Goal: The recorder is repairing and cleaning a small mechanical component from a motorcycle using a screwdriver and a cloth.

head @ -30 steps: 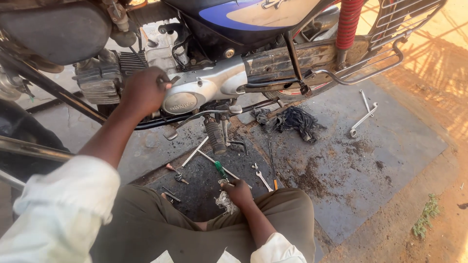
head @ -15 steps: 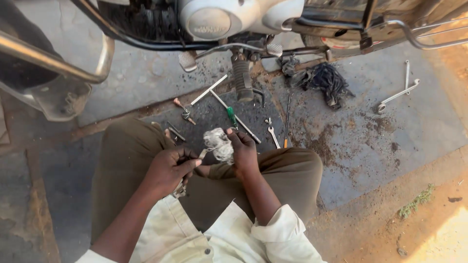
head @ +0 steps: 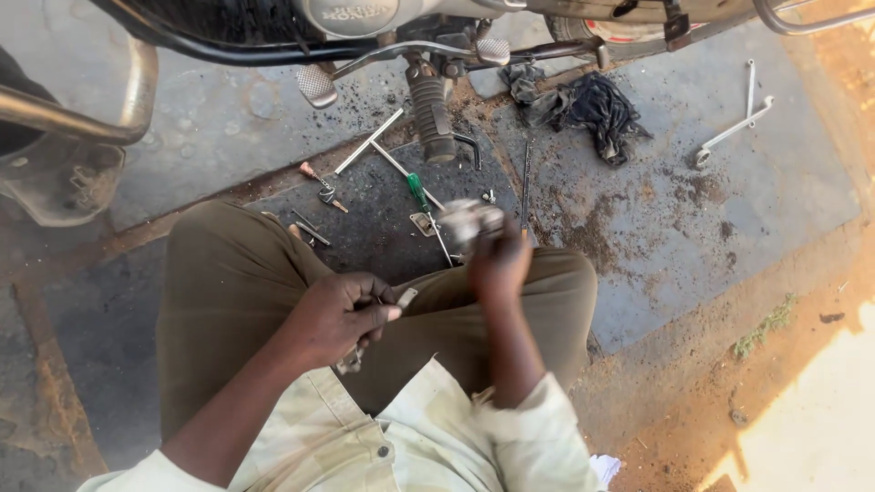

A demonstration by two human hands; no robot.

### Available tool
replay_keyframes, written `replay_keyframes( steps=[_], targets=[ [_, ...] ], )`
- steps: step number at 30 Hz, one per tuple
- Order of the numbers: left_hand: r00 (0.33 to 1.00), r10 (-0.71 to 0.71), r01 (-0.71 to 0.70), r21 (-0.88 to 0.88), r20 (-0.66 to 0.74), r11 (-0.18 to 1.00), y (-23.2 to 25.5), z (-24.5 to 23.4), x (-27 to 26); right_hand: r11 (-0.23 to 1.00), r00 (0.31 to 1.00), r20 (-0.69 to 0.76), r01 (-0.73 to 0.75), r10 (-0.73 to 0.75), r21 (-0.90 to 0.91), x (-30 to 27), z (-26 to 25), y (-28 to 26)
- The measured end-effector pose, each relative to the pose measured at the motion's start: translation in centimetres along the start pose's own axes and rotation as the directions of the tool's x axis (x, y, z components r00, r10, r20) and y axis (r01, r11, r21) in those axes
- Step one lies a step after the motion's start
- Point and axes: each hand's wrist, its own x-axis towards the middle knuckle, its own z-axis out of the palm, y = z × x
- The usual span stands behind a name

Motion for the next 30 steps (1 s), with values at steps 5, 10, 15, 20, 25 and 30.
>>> replay_keyframes(
  steps=[5, 10, 15, 20, 25, 30],
  targets=[
    [0.999, -0.011, 0.009, -0.062, -0.031, 0.998, -1.1, -0.7, -0.5, 0.800, 0.903, 0.256, -0.426, 0.346, 0.421, -1.3, -1.4, -3.4],
    [0.998, -0.017, 0.014, -0.063, -0.059, 0.998, -0.1, -0.5, -1.0, 0.988, 0.920, 0.381, 0.029, -0.087, 0.154, -5.2, 1.6, -7.5],
    [0.997, -0.053, 0.054, 0.019, -0.062, 0.998, 1.3, 0.0, -2.6, 0.961, 0.976, 0.079, -0.215, 0.205, 0.172, -2.8, 2.1, -0.2],
    [0.982, 0.004, -0.017, -0.063, -0.189, 0.998, 1.2, 0.9, -1.3, 0.159, 0.565, 0.584, -0.784, 0.582, 0.600, -3.6, 3.6, -1.1],
    [0.897, 0.231, -0.233, 0.040, -0.378, 0.972, -2.1, -0.4, 1.7, 0.070, 0.588, 0.790, -0.808, 0.175, 0.585, -8.3, 5.8, -5.8],
    [0.928, 0.140, -0.130, 0.054, -0.344, 0.990, -0.6, -2.7, 1.3, 0.494, 0.667, 0.674, -0.723, 0.316, 0.484, -6.4, 3.8, -3.9]
  ],
)
